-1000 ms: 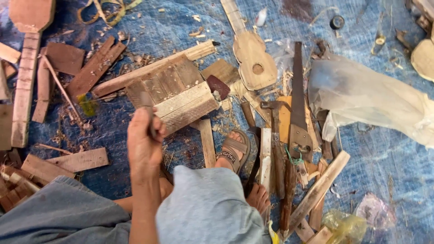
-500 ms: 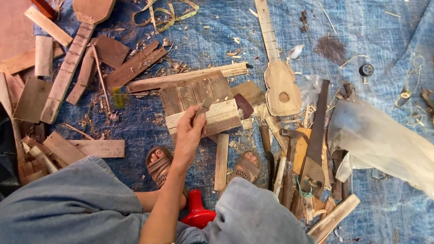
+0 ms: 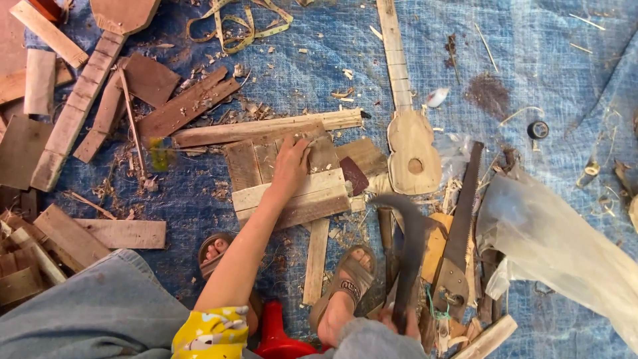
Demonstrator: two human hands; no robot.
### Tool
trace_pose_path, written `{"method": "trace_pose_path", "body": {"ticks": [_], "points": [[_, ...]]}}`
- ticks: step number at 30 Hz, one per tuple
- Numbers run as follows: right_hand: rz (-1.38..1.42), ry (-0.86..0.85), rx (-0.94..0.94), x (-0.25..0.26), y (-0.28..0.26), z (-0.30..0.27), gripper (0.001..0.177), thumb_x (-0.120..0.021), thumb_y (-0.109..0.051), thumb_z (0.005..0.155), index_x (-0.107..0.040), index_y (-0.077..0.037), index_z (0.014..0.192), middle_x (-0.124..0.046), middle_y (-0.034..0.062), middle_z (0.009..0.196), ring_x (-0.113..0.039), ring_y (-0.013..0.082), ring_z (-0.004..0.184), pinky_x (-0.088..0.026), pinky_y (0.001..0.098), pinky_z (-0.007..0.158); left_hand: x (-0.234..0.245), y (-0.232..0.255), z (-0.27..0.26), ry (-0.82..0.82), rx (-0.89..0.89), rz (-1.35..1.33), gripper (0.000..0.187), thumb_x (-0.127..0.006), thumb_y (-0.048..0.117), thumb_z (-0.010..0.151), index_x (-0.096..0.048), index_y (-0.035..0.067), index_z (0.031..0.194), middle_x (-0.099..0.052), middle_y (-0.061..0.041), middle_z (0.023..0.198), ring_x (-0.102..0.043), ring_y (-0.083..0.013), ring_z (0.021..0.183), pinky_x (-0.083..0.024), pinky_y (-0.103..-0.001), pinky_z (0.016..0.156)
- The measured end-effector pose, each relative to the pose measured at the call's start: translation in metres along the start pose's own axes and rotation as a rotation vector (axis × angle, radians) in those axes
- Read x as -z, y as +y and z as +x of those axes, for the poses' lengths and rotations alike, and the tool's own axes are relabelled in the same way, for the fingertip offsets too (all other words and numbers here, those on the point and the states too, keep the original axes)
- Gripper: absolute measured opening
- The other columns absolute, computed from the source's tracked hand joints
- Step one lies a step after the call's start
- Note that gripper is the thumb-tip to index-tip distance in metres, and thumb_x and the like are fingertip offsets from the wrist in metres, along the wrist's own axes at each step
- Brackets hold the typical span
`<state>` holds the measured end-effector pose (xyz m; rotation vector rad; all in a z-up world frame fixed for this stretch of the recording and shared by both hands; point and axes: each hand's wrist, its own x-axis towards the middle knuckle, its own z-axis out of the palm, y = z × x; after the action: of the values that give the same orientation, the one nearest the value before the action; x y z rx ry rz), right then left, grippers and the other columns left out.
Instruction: Final shaping of a wooden instrument body and fitting the neck using a knife and saw.
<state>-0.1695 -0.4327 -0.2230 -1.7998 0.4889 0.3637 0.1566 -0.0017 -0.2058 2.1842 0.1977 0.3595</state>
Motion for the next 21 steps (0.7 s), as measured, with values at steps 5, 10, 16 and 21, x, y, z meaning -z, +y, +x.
{"method": "trace_pose_path", "body": {"ticks": [5,10,16,21], "points": [[-0.269,0.016,0.259,-0.074,-0.146,0.119,0.034,-0.062,-0.018,0.090,-0.052,-0.004,0.120,-0.062,0.0035,0.064,-0.060,0.0154,0.042,-0.046,0.0276,0.040,-0.025,-0.022,0.033,0.060,-0.142,0.190,0.026,-0.055,0.002,0.097,-0.073,0.004,0.116,-0.048,-0.009,0.098,-0.047,-0.0222,0.088,-0.046,-0.031,0.082],[-0.431,-0.084,0.520,-0.134,-0.258,0.147,0.059,-0.050,-0.022,0.098,-0.042,-0.007,0.155,-0.067,0.0171,0.085,-0.064,0.0275,0.069,-0.050,0.0377,0.058,-0.042,-0.040,0.040,0.113,-0.176,0.202,0.021,-0.062,0.004,0.092,-0.066,0.008,0.113,-0.047,-0.007,0.094,-0.047,-0.0266,0.091,-0.041,-0.037,0.080],[-0.512,-0.131,0.704,-0.171,-0.270,0.166,0.052,-0.046,-0.027,0.106,-0.047,-0.013,0.156,-0.072,0.0253,0.105,-0.072,0.0380,0.083,-0.056,0.0427,0.066,-0.029,-0.033,0.030,0.112,-0.146,0.065,0.007,-0.072,0.012,0.089,-0.069,0.015,0.096,-0.052,-0.004,0.092,-0.052,-0.0281,0.094,-0.043,-0.038,0.083],[-0.608,-0.143,0.752,-0.176,-0.248,0.178,0.050,-0.043,-0.025,0.106,-0.047,-0.021,0.156,-0.073,0.0185,0.091,-0.071,0.0363,0.073,-0.056,0.0404,0.059,-0.023,-0.020,0.028,0.142,-0.206,0.111,0.005,-0.072,0.014,0.090,-0.071,0.016,0.095,-0.052,-0.003,0.088,-0.053,-0.0252,0.091,-0.042,-0.037,0.083]]}}
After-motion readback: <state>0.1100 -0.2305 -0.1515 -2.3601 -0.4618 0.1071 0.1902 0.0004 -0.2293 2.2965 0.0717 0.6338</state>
